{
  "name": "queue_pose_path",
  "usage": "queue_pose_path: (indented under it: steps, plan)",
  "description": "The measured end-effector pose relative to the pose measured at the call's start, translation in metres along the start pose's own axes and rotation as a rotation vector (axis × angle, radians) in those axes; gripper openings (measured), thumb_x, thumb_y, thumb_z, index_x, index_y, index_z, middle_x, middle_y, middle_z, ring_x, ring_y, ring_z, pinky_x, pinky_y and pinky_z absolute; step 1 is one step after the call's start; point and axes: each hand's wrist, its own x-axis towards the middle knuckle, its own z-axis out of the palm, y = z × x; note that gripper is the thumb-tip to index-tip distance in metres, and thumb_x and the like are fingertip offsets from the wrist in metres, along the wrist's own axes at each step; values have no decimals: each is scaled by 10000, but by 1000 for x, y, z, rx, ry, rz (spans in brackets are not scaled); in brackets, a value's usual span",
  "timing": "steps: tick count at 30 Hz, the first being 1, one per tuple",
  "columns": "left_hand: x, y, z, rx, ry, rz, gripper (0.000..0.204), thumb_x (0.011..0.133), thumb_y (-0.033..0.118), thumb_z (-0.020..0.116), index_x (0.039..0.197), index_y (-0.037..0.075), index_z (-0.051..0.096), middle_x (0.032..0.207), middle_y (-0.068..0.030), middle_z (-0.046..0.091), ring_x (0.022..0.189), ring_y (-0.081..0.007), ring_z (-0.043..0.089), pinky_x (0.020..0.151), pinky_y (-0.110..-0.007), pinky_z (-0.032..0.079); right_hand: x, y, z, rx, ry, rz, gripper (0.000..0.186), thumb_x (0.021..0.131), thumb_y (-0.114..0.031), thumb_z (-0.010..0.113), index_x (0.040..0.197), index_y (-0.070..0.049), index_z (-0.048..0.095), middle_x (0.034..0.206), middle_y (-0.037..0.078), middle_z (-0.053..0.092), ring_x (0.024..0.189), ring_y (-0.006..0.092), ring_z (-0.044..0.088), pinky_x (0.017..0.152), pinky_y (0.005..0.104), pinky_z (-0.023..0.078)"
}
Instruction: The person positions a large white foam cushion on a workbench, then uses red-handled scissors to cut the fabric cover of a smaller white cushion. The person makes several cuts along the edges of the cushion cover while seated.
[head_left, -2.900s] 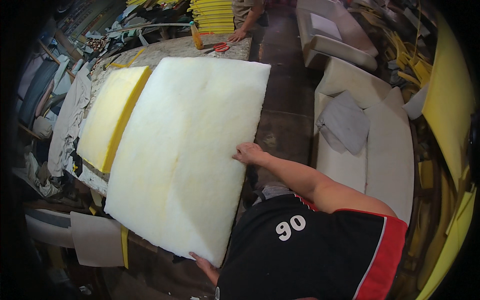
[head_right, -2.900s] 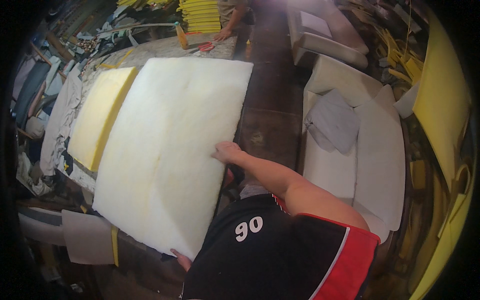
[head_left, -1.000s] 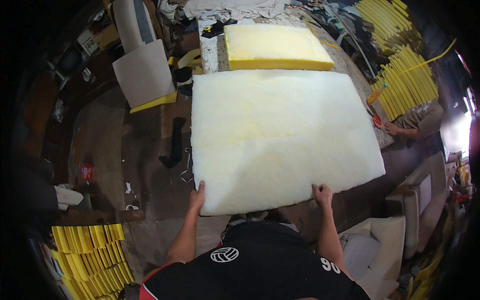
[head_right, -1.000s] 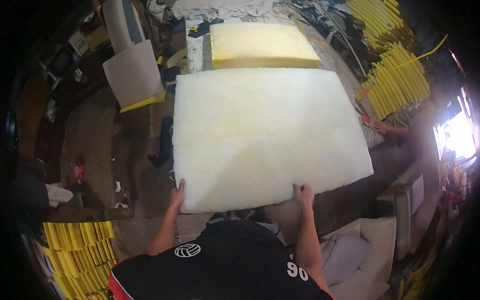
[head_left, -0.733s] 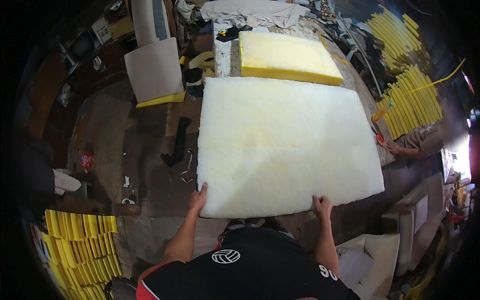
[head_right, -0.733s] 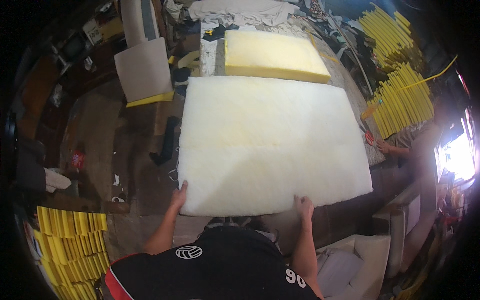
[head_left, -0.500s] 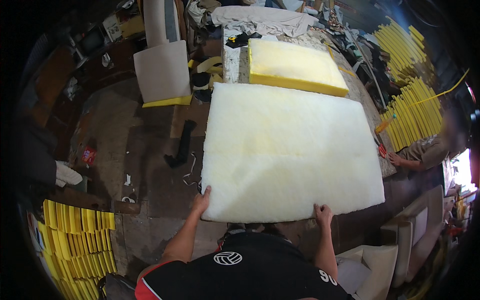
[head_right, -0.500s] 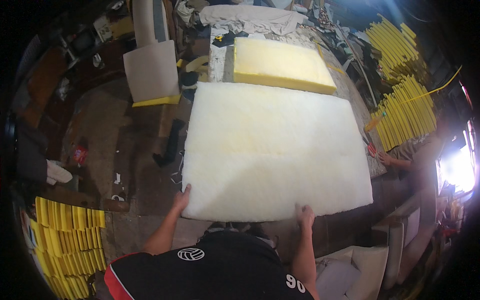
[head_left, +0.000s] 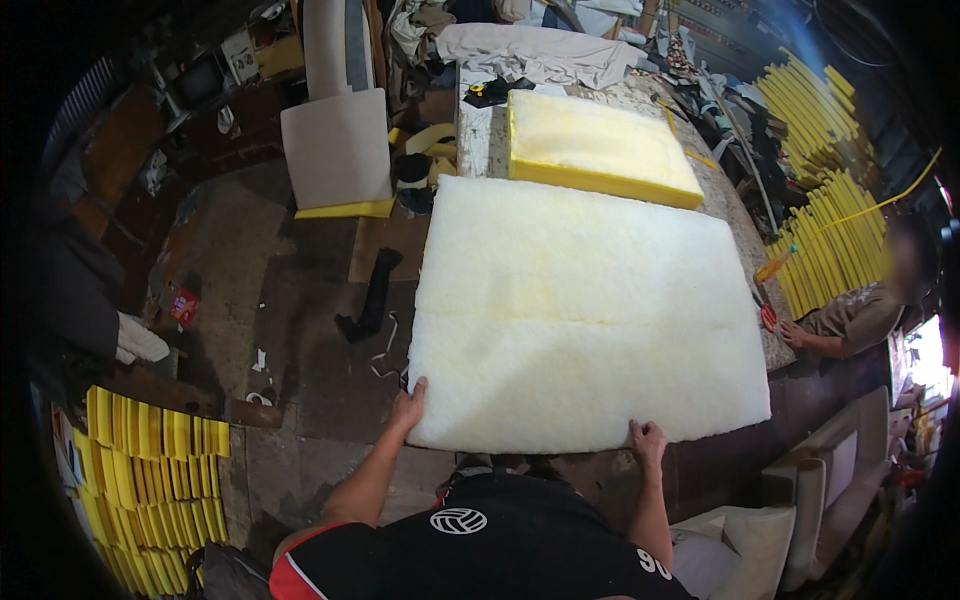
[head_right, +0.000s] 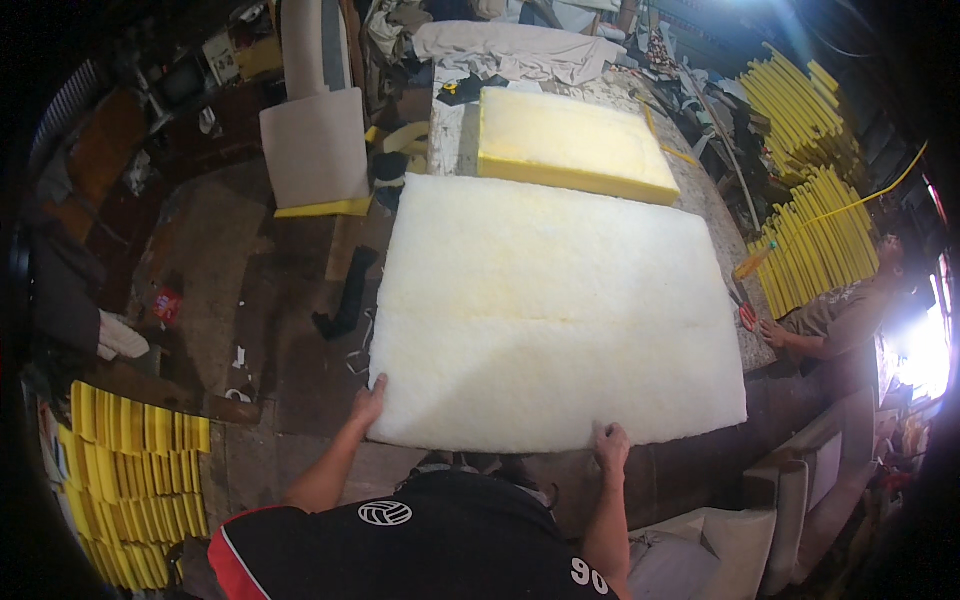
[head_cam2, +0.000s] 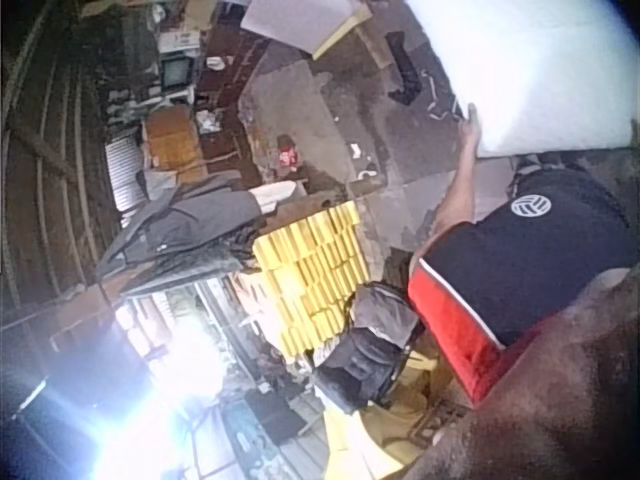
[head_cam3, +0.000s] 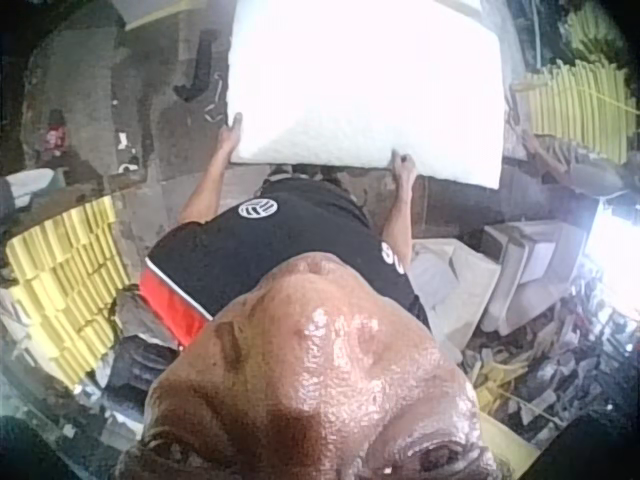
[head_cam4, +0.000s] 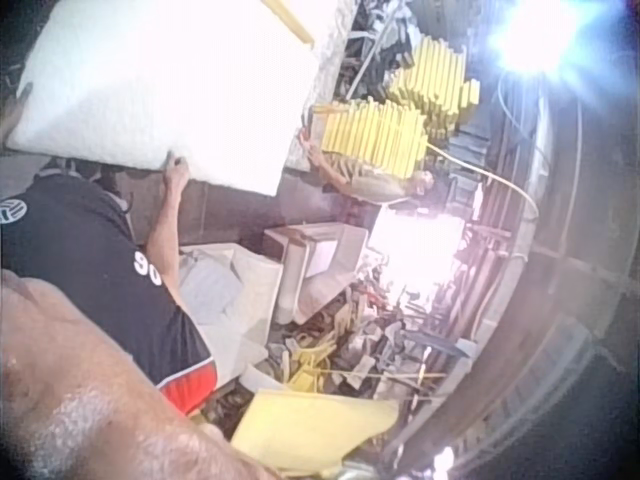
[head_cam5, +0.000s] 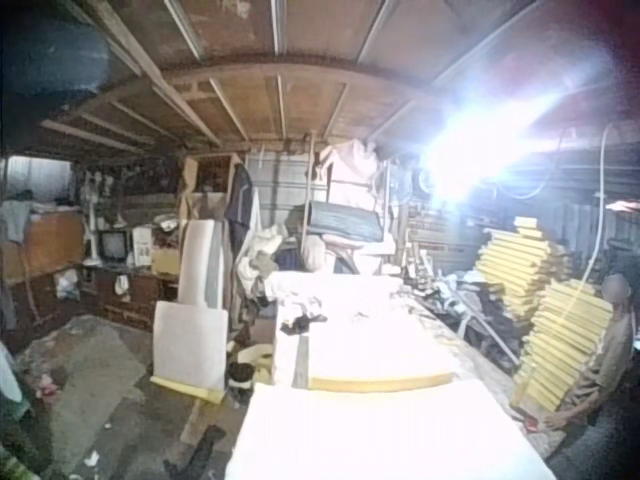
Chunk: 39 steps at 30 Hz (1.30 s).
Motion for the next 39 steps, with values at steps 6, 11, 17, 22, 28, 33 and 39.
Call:
queue_pose_path:
  steps: [6, 11, 17, 22, 28, 33, 39]
  plan:
    - [-13, 15, -10, -54, -76, 51, 885, 892, 698, 428, 1266, -97, 540, 1259, -332, 557, 1226, -450, 510, 1025, -438, 399, -4, -11, -8, 3, -8, 14, 455, 859, -401, 659, 751, 35, 595, 743, 236, 621, 712, 400, 588, 685, 468, 454]
    - [-3, 6, -6, 121, -63, -49, 890, 896, 717, 375, 1287, -65, 542, 1268, -321, 557, 1234, -443, 505, 1034, -452, 389, -1, -10, -8, -8, -9, -1, 470, 855, -412, 667, 747, 40, 596, 729, 228, 616, 698, 383, 584, 683, 470, 451]
    - [-14, 18, -11, 115, -50, -54, 895, 894, 720, 378, 1285, -68, 543, 1287, -308, 549, 1238, -448, 495, 1037, -448, 389, 0, -3, -3, -16, 20, -9, 454, 862, -394, 667, 748, 39, 595, 716, 221, 614, 693, 374, 588, 680, 468, 450]
    - [-29, 36, -19, 93, -41, -39, 906, 895, 718, 378, 1269, -91, 543, 1270, -318, 554, 1232, -441, 504, 1037, -442, 391, -8, -21, -15, 59, -54, 76, 434, 868, -375, 667, 771, 43, 604, 747, 228, 627, 728, 377, 601, 710, 466, 459]
    - [-12, 15, -10, 83, -52, -17, 916, 904, 708, 371, 1225, -130, 553, 1232, -348, 561, 1211, -455, 516, 1033, -447, 395, 4, 5, 1, -21, 14, -7, 438, 868, -373, 669, 774, 49, 601, 738, 229, 624, 716, 377, 597, 708, 463, 460]
    - [-14, 18, -12, 89, -67, -25, 931, 902, 717, 364, 1214, -139, 555, 1230, -357, 556, 1214, -464, 509, 1040, -446, 390, 5, 5, -1, 11, -3, -20, 443, 869, -365, 669, 756, 56, 590, 712, 235, 602, 683, 375, 572, 677, 469, 440]
    - [-11, 14, -9, 53, -70, 1, 942, 896, 722, 371, 1244, -137, 533, 1243, -370, 539, 1227, -461, 500, 1048, -449, 384, 7, 9, 1, 25, 27, -27, 457, 860, -378, 688, 691, 29, 567, 623, 183, 553, 591, 294, 514, 608, 444, 422]
